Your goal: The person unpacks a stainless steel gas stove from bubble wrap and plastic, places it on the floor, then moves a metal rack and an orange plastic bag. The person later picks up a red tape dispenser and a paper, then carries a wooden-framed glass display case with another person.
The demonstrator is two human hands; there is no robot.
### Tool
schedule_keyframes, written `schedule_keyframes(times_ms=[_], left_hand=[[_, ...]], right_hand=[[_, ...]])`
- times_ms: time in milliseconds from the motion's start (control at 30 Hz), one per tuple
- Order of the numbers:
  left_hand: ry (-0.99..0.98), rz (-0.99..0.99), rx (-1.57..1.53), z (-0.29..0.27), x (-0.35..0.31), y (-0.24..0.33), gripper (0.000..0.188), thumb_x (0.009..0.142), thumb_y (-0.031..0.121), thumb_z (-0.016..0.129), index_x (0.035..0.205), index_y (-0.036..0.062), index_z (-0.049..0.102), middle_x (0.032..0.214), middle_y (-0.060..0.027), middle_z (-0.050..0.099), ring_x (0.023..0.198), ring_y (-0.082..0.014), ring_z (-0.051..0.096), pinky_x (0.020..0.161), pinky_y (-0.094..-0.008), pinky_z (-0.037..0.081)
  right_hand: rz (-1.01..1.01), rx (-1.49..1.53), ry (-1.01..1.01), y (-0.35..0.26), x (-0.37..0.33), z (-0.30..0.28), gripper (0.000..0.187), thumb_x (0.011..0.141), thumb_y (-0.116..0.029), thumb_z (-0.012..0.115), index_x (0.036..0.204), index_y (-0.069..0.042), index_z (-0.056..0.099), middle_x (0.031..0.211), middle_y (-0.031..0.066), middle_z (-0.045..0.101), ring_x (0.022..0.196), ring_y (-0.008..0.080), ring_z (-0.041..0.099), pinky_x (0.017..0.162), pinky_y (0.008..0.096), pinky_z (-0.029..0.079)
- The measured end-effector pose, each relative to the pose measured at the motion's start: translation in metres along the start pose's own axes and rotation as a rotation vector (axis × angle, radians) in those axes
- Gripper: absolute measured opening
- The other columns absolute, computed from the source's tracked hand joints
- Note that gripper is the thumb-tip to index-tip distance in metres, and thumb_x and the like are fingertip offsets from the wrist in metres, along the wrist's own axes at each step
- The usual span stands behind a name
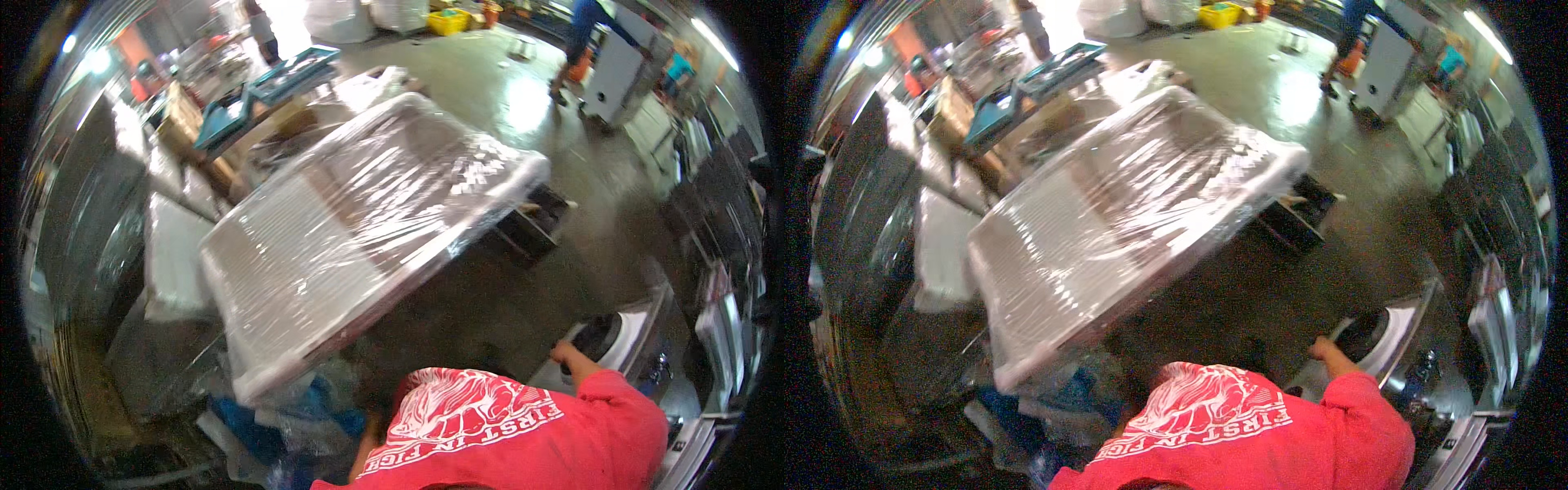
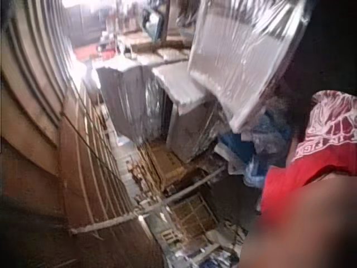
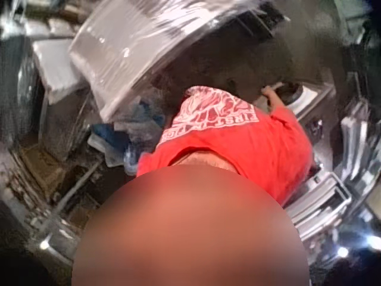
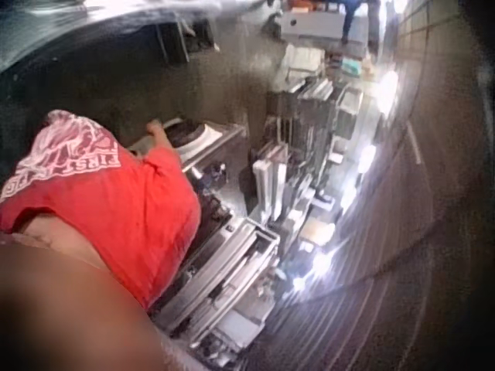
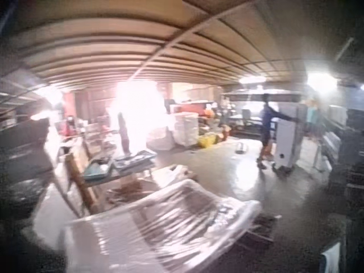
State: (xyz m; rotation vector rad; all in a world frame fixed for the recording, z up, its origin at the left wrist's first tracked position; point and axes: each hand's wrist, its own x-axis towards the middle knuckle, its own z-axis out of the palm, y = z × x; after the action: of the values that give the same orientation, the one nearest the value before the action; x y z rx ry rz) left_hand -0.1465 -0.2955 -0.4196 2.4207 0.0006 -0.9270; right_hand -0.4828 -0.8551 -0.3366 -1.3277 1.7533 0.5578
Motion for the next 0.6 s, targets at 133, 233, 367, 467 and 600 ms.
schedule_keyframes(times_ms=[133,233,367,467,600], left_hand=[[-0.125,0.197,0.166,0.038,0.045,0.125,0.051,0.095,0.033,0.057,0.134,0.0011,0.055,0.136,-0.0234,0.056,0.127,-0.0389,0.053,0.108,-0.0464,0.039],[-0.199,0.301,0.265,0.075,0.061,0.215,0.05,0.093,0.033,0.06,0.132,0.0015,0.058,0.135,-0.0231,0.057,0.125,-0.0385,0.054,0.106,-0.046,0.041],[-0.286,0.501,0.479,0.136,0.086,0.318,0.047,0.09,0.031,0.063,0.128,0.0021,0.062,0.13,-0.0221,0.062,0.121,-0.0375,0.059,0.102,-0.0448,0.045],[-0.466,0.569,0.516,0.194,0.101,0.378,0.045,0.09,0.029,0.065,0.126,0.0032,0.064,0.124,-0.0204,0.066,0.116,-0.037,0.062,0.098,-0.0442,0.048],[-0.585,0.309,0.447,0.284,0.11,0.458,0.044,0.089,0.03,0.066,0.125,0.0041,0.065,0.12,-0.0195,0.068,0.112,-0.0353,0.064,0.096,-0.0433,0.05]], right_hand=[[-0.169,-0.257,-0.067,0.064,0.08,-0.008,0.038,0.088,-0.033,0.062,0.11,-0.003,0.07,0.096,0.0195,0.07,0.084,0.0296,0.068,0.067,0.0437,0.055],[-0.356,-0.333,-0.029,0.043,0.106,-0.027,0.043,0.09,-0.034,0.061,0.116,-0.001,0.067,0.096,0.0206,0.07,0.082,0.03,0.068,0.066,0.0441,0.055],[-0.497,0.091,-0.031,-0.007,0.088,-0.096,0.052,0.091,-0.036,0.062,0.127,0.001,0.059,0.112,0.0243,0.069,0.097,0.0382,0.068,0.08,0.0469,0.053],[-0.57,0.101,0.134,-0.037,0.076,-0.165,0.053,0.094,-0.035,0.061,0.135,-0.002,0.056,0.119,0.0186,0.068,0.094,0.0251,0.069,0.075,0.0383,0.054],[-0.499,0.443,-0.07,-0.05,0.096,-0.283,0.054,0.095,-0.033,0.062,0.14,-0.005,0.051,0.123,0.0119,0.066,0.09,0.0171,0.066,0.071,0.0341,0.053]])
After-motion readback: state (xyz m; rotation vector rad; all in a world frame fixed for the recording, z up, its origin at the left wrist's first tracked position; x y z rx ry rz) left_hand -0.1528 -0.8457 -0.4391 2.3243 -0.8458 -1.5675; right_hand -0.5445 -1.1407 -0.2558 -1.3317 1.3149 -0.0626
